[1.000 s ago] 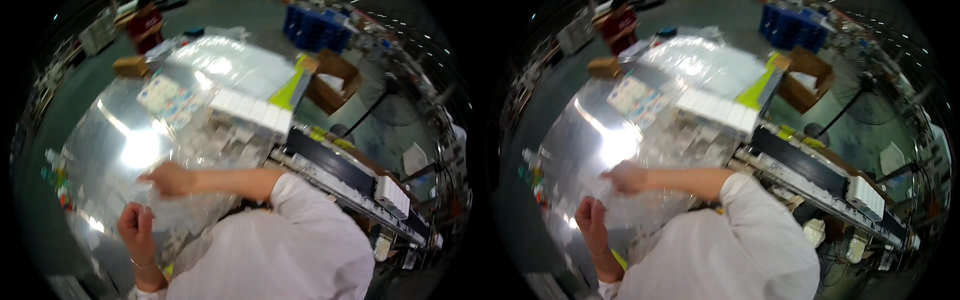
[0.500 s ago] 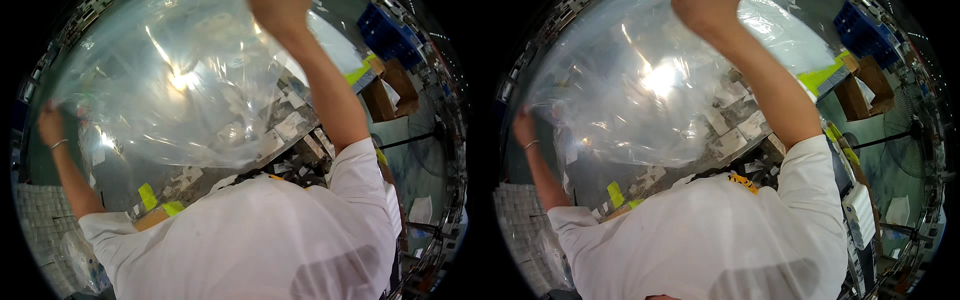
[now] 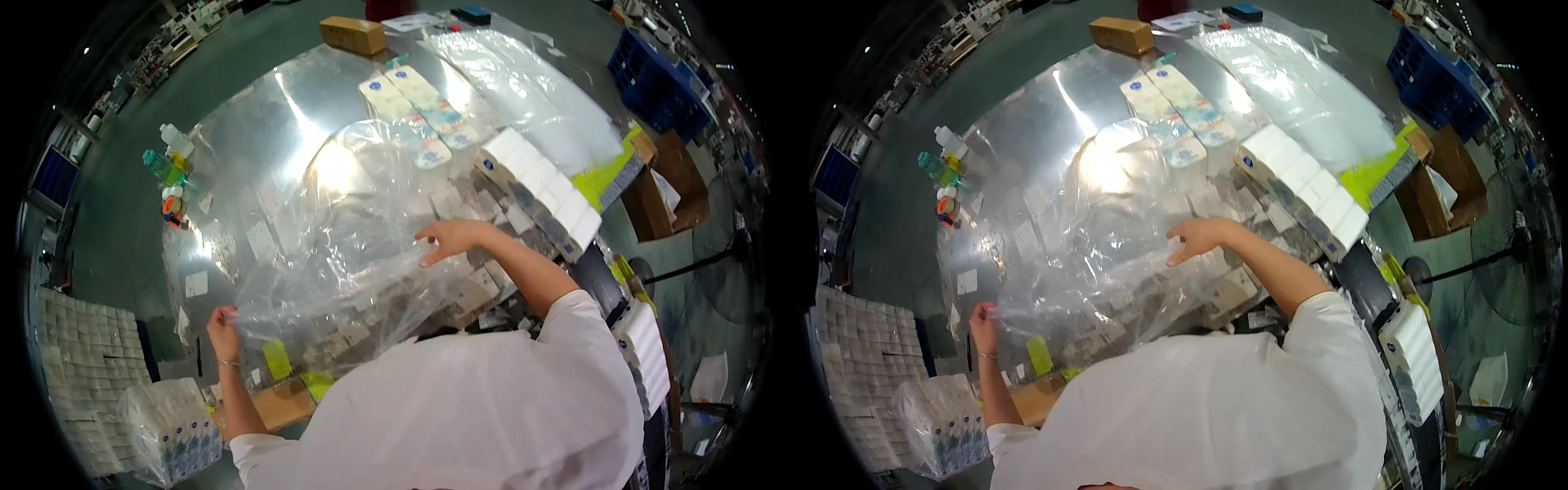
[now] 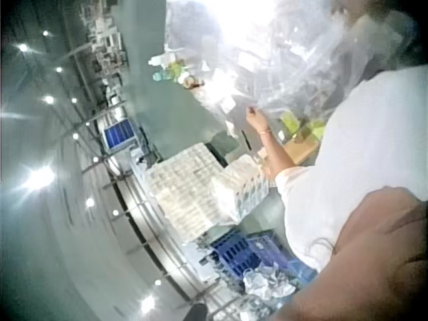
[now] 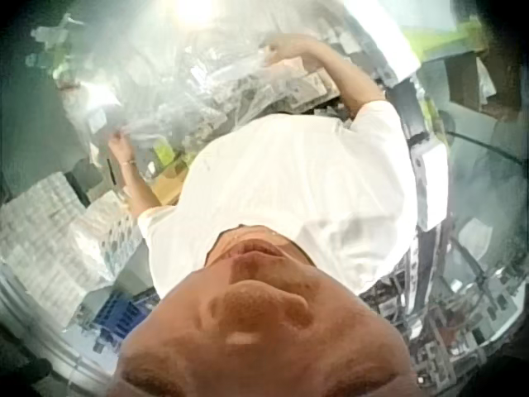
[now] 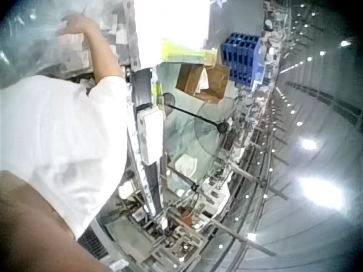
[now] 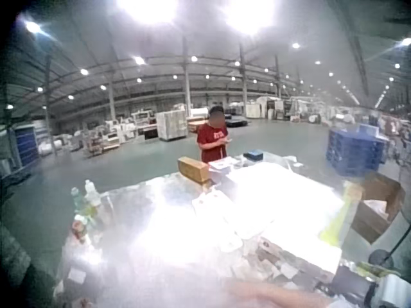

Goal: The person places multi-packs of toilet paper into a large plastic bag, then uses a small blade to trim the plastic packaging of additional toilet paper packs before placing them onto a conveyor belt.

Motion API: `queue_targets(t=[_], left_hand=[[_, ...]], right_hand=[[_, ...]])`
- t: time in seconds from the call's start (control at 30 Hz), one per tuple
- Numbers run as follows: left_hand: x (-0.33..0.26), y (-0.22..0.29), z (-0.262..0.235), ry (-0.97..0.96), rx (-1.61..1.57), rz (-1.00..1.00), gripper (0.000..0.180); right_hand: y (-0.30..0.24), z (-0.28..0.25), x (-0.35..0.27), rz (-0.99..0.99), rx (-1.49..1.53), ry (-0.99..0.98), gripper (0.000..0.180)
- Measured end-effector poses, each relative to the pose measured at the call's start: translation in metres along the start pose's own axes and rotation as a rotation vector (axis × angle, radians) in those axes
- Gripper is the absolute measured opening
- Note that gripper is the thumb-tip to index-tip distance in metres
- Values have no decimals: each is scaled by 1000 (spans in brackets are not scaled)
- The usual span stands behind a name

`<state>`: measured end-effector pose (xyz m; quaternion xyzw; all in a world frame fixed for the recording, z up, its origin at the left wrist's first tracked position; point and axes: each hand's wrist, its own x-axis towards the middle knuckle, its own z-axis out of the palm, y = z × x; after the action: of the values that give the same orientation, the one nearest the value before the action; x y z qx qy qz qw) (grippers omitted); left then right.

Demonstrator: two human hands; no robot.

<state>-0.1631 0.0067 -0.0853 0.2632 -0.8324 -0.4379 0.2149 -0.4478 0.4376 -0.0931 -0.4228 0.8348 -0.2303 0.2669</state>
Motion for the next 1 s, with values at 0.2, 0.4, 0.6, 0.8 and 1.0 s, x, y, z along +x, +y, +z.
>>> queue_targets(t=[0.2, 0.4, 0.6, 0.8, 1.0], left_hand=[[-9, -7, 16, 512, 334, -22, 3], [-61, -110, -73, 1075, 579, -328, 19], [-108, -142, -68, 1143, 617, -530, 23], [-98, -76, 5, 705, 165, -286, 21], [-66, -21, 18, 265, 113, -219, 24]], right_hand=[[53, -94, 98, 350, -44, 639, 51], [67, -89, 176, 445, -401, 717, 58], [43, -92, 209, 627, -185, 607, 104], [44, -103, 168, 569, 549, 372, 93], [70, -38, 59, 150, 1366, 396, 80]])
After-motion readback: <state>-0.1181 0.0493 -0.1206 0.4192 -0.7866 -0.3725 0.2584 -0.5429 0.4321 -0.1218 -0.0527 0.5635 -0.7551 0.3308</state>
